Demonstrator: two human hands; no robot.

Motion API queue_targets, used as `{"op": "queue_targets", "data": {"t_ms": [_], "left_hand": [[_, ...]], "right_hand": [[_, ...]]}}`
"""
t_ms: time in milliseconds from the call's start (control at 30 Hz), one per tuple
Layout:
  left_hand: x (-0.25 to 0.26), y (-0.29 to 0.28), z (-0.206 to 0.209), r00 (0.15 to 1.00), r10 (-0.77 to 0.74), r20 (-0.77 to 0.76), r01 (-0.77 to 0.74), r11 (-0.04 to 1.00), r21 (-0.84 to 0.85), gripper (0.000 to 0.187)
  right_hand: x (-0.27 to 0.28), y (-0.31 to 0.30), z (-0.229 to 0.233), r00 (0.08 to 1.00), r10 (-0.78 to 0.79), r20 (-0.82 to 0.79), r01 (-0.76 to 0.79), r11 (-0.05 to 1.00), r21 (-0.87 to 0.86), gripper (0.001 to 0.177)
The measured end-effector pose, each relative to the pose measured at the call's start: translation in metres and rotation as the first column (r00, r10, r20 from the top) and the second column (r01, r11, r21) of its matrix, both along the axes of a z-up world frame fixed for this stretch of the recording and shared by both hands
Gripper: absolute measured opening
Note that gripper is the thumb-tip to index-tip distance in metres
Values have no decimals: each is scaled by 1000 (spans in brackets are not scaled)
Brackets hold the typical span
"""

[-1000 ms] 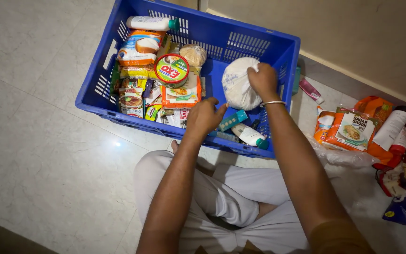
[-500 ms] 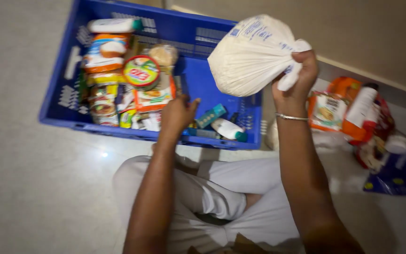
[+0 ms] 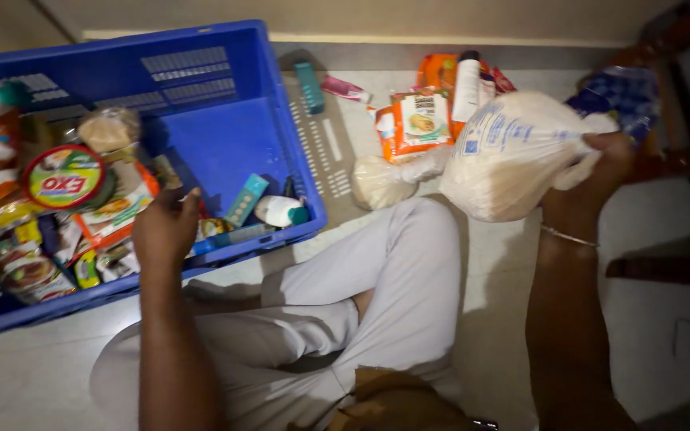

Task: The person sits on the floor and sorts various grocery items from a blue basket onto the floor. They handle items such as a sugar bag, baby lotion, hair growth serum, and various food packets, placing them in a pile next to the basket.

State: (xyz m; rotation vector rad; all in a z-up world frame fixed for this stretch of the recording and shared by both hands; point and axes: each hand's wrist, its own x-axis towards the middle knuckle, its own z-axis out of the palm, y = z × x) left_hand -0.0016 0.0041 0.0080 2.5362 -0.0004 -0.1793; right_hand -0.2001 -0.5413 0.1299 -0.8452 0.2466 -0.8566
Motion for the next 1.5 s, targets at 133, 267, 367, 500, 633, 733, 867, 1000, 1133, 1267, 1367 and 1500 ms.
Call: {"op": "queue_targets", "data": {"t_ms": [133, 267, 367, 500, 633, 733, 867, 1000, 1133, 1267, 1367, 1500], "left_hand": [[-3, -4, 11, 1000, 8, -20, -7, 1000, 21, 48], [-6, -5, 15, 999, 31, -16, -30, 999, 18, 49], [-7, -5, 16, 999, 40, -24, -39, 999, 35, 50], [-6, -6, 15, 999, 48, -18, -47, 997, 59, 49], [-5, -7, 16, 999, 43, -21, -41, 997, 72, 49], [-7, -7, 16, 999, 44, -17, -42, 997, 67, 49], [-6, -7, 16, 998, 58, -28, -55, 995, 89, 48], [-5, -5, 14, 999, 53, -7, -53, 997, 55, 47], [-6, -6, 15, 999, 47, -15, -47, 998, 33, 47], [-5, -4, 11, 998, 54, -12, -53, 998, 42, 46], [-3, 1, -2, 996, 34, 78, -32, 999, -24, 45], [1, 4, -14, 997, 4, 79, -2, 1000, -24, 44]], "right_hand": [[-33, -53, -69, 975, -129, -182, 136, 990, 27, 21], [-49, -87, -137, 910, -251, -329, 313, 938, 151, 22], [-61, -95, -173, 696, -318, -643, 428, 904, 16, 33], [-75, -113, -206, 797, -284, -533, 425, 891, 161, 28], [-74, -128, -211, 860, -243, -448, 352, 919, 178, 32], [-70, -132, -209, 857, -213, -469, 317, 936, 154, 33], [-64, -131, -209, 814, -210, -541, 351, 920, 171, 30], [-60, -122, -218, 875, -182, -448, 232, 971, 59, 31], [-44, -116, -223, 901, -126, -415, 163, 985, 55, 31], [-22, -106, -224, 792, -87, -605, 120, 993, 15, 27], [-15, -98, -210, 608, -129, -783, 63, 991, -115, 18], [6, -71, -169, 734, -228, -639, -13, 937, -349, 10]]}}
